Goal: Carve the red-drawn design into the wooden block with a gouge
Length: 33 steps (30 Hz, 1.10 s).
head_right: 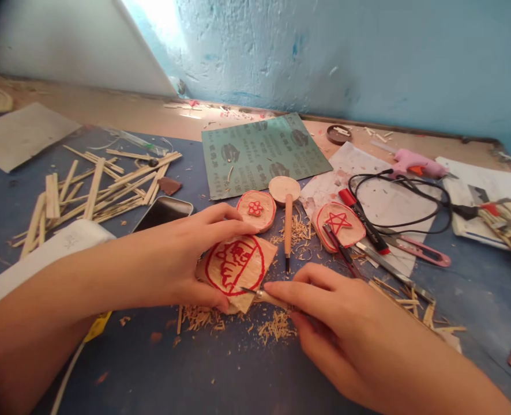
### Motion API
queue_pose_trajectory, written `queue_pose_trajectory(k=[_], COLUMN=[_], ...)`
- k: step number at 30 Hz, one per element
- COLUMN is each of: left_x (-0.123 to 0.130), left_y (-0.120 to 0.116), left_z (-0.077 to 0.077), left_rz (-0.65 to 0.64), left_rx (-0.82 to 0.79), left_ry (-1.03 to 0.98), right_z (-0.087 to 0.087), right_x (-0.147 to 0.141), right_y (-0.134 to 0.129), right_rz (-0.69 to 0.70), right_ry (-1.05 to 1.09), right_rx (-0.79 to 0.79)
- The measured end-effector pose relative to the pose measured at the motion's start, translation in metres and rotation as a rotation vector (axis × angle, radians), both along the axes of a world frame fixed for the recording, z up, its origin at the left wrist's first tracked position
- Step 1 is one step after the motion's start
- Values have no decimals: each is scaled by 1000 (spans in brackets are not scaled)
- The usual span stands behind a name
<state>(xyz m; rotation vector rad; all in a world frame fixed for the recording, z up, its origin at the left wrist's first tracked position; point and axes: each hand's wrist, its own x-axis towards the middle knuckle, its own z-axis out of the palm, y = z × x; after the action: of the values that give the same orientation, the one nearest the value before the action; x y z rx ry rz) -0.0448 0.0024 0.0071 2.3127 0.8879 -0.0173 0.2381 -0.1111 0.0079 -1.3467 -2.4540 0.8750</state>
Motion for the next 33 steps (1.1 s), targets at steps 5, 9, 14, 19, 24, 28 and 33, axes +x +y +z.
queue_pose_trajectory(k=[5,9,14,19,24,28,33], left_x=[1,0,-1,3,12,16,15], left_y=[0,-1,1,1,0,1,3], left_z=[2,2,-1,-4,1,6,6], left_rz=[49,50,64,55,50,48,42], left_rx=[-67,-46,-40,-51,-1,0,-26], left_ry=[69,75,111,98,161,202,176], right_z=[-4,-5,-3,-12,-14,-13,-17], right_x=[2,2,-6,-13,-16,-17,-10], right_y=[-10,-14,-11,-19,-29,-26,-32], right_rz=[33,42,42,61,-21,-43,40], right_ry=[-88,-114,-122,-120,-98,-43,-147], right_rx=[80,142,216,261,316,304,268])
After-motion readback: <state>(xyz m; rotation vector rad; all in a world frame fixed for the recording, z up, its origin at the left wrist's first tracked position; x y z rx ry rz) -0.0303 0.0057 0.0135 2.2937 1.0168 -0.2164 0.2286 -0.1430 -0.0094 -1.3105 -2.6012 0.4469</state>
